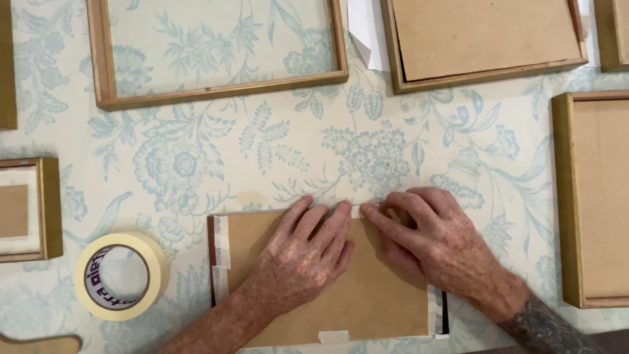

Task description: Applying small pieces of masking tape to the back of a picture frame to secure the backing board.

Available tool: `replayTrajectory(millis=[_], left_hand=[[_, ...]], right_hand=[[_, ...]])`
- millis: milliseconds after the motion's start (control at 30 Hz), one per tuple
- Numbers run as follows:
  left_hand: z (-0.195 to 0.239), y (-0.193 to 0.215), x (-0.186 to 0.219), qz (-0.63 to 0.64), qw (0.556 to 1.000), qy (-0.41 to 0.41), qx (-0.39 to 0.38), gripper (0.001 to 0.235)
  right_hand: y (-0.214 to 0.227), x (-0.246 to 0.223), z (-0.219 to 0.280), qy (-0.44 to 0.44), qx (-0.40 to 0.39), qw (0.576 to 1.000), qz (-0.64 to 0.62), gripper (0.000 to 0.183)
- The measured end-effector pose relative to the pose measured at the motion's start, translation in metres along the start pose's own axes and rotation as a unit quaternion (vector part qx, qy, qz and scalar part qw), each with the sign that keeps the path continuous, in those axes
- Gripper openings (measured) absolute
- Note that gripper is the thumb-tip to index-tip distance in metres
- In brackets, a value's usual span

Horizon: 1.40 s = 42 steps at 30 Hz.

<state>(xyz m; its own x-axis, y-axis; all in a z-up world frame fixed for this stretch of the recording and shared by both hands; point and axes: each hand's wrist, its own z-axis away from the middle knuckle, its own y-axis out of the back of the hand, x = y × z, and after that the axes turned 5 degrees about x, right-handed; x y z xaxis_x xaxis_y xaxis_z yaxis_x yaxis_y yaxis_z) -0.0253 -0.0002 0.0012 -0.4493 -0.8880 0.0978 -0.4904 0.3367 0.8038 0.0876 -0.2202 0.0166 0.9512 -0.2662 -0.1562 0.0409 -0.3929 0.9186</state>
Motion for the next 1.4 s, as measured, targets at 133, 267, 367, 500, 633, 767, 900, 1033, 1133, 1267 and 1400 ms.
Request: replayTrajectory(millis=[133, 267, 367, 500, 633, 767, 900, 1033, 1133, 1267, 1400], left_hand=[[-0.001, 0.003, 0.0, -0.012, 1.0, 0.002, -0.004, 0.03], [0.0, 0.003, 0.0, -0.019, 1.0, -0.007, 0.001, 0.031], [-0.003, 0.004, 0.0, -0.029, 0.999, -0.009, 0.014, 0.027], [0.001, 0.003, -0.002, -0.001, 1.0, -0.007, 0.004, 0.028], [-0.001, 0.003, -0.001, 0.008, 1.0, -0.001, 0.019, 0.024], [-0.001, 0.004, -0.001, 0.006, 1.0, 0.003, 0.018, 0.027], [0.001, 0.003, -0.001, 0.008, 1.0, 0.012, 0.026, 0.025], [0.001, 0.003, 0.0, -0.002, 1.0, 0.01, 0.023, 0.027], [0.001, 0.002, 0.0, -0.007, 0.999, 0.007, 0.031, 0.026], [0.0, 0.005, 0.002, -0.027, 0.999, 0.003, 0.02, 0.026], [0.002, 0.002, 0.008, -0.064, 0.998, 0.006, 0.004, 0.031]], right_hand=[[0.006, 0.0, -0.005, 0.007, 0.032, 0.999, 0.019, 0.035], [0.008, -0.002, -0.007, -0.034, 0.054, 0.998, -0.01, 0.036], [-0.002, -0.004, 0.0, -0.012, 0.008, 0.999, 0.036, 0.048], [0.001, -0.004, 0.001, -0.016, 0.001, 1.0, 0.022, 0.047], [0.01, -0.011, -0.007, -0.04, 0.037, 0.998, 0.017, 0.03], [0.0, -0.014, -0.001, -0.031, -0.004, 0.999, 0.042, 0.055], [0.005, -0.017, 0.001, -0.064, 0.025, 0.997, 0.023, 0.051], [0.004, -0.021, 0.002, -0.068, 0.044, 0.996, 0.032, 0.046], [0.003, -0.022, 0.008, -0.04, 0.011, 0.998, 0.038, 0.044], [0.01, -0.024, 0.007, -0.07, 0.025, 0.996, 0.045, 0.043], [-0.004, -0.032, 0.012, -0.078, -0.003, 0.996, 0.037, 0.06]])
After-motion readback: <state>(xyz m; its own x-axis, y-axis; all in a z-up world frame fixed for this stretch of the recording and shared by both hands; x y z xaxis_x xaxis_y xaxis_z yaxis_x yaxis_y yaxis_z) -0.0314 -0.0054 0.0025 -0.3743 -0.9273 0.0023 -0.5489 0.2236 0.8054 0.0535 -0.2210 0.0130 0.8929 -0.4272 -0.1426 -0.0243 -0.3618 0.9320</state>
